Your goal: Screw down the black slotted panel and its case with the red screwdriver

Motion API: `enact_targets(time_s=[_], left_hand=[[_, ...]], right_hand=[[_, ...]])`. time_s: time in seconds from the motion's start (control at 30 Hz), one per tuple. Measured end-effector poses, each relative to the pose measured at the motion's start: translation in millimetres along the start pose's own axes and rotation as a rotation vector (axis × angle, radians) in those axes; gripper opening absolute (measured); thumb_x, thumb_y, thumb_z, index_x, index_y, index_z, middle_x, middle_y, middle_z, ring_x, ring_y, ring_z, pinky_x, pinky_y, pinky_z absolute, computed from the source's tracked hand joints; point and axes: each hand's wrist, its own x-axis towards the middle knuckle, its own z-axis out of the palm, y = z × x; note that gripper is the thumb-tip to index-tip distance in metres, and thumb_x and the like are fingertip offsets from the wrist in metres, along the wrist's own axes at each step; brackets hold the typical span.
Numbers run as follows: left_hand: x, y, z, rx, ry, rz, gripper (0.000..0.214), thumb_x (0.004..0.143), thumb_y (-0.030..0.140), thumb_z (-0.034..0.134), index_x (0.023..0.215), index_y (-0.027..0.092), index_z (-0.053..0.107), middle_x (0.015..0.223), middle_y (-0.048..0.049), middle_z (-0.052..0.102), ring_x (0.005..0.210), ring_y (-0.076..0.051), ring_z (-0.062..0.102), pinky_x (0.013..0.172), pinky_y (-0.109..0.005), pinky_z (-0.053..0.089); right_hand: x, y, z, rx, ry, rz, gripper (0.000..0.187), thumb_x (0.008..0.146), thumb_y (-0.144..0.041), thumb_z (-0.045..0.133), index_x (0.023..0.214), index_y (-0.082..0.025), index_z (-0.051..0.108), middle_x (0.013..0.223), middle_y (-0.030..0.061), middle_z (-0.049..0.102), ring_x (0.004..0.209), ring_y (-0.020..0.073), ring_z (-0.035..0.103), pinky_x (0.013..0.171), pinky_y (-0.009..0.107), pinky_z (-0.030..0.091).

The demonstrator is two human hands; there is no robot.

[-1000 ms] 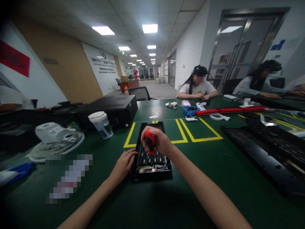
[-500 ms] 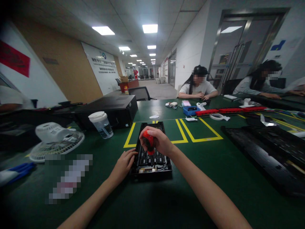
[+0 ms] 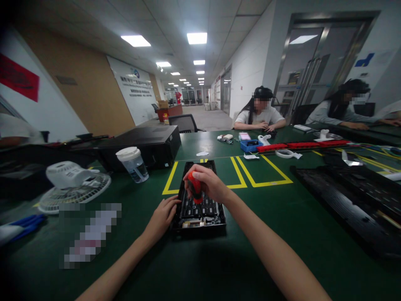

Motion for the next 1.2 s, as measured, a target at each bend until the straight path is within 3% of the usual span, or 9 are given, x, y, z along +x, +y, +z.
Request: enact_targets(time_s=[0.4,1.2], left_hand=[[-0.3,0.8,-0.5,-0.012,-0.009,-0.003,0.028,0.09,0.024,0.032,0.104,0.022,0.057,0.121,-0.0059,0.055,0.115,-0.02,0.048,0.103,-0.047,0.031],[0.0,0.8,0.2,-0.013,-0.001,-0.002,0.028,0.089,0.024,0.034,0.104,0.022,0.058,0.121,-0.0057,0.055,0.115,-0.02,0.048,0.103,-0.047,0.032]], right_hand=[[-1.0,-1.9,-2.2,-0.055,0.009,0.006,0.014,0.082,-0.027,0.052,0.088,-0.015,0.049,0.08,0.0033,0.06,0.059,0.0137,0.061,0.057,0.028,0.048],[0.6,-6.1,0.4,-0.239,0.089,-0.073,0.02,0.081,-0.031,0.056,0.077,-0.016,0.044,0.069,0.0015,0.059,0.056,0.0111,0.057,0.056,0.025,0.046]])
